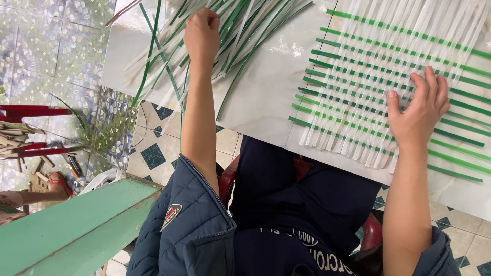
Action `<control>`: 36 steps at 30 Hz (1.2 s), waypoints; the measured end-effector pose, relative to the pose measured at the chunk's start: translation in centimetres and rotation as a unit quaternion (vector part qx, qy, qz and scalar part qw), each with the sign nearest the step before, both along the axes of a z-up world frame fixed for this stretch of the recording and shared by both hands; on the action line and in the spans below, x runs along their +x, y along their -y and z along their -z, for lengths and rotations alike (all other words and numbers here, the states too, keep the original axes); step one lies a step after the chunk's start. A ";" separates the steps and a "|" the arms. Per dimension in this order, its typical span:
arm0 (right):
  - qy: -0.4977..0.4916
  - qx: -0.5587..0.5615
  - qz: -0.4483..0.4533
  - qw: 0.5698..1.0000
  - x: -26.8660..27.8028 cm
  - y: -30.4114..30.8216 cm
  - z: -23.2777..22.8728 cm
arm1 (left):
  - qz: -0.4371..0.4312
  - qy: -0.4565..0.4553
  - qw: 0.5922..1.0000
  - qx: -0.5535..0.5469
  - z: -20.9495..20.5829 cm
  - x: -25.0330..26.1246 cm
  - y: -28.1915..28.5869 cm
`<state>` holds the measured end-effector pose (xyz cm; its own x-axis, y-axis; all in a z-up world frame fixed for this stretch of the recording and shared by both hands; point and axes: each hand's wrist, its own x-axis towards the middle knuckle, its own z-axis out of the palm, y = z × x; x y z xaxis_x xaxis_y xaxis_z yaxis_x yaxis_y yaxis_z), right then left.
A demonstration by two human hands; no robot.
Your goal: A person is manually weaving green plastic strips into a base of white plastic strips on a white table.
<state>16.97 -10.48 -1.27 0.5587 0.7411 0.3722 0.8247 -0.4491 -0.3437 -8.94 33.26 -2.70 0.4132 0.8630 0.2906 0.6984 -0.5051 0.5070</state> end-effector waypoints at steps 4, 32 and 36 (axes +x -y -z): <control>-0.006 0.008 -0.002 1.000 -0.1 -0.1 -0.1 | -0.013 -0.010 1.000 0.026 0.6 -0.1 0.1; -0.008 0.004 0.007 1.000 -0.2 -0.1 -0.2 | -0.020 -0.146 0.983 0.110 0.8 1.7 1.5; -0.002 0.004 0.004 1.000 -0.2 -0.1 -0.2 | -0.016 -0.093 0.992 0.081 -1.0 0.5 2.0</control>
<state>16.76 -10.34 -1.10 0.5659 0.7337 0.3761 0.8198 -0.4523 -0.3512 -8.40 31.28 -1.68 0.4464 0.8248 0.3471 0.7894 -0.5456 0.2812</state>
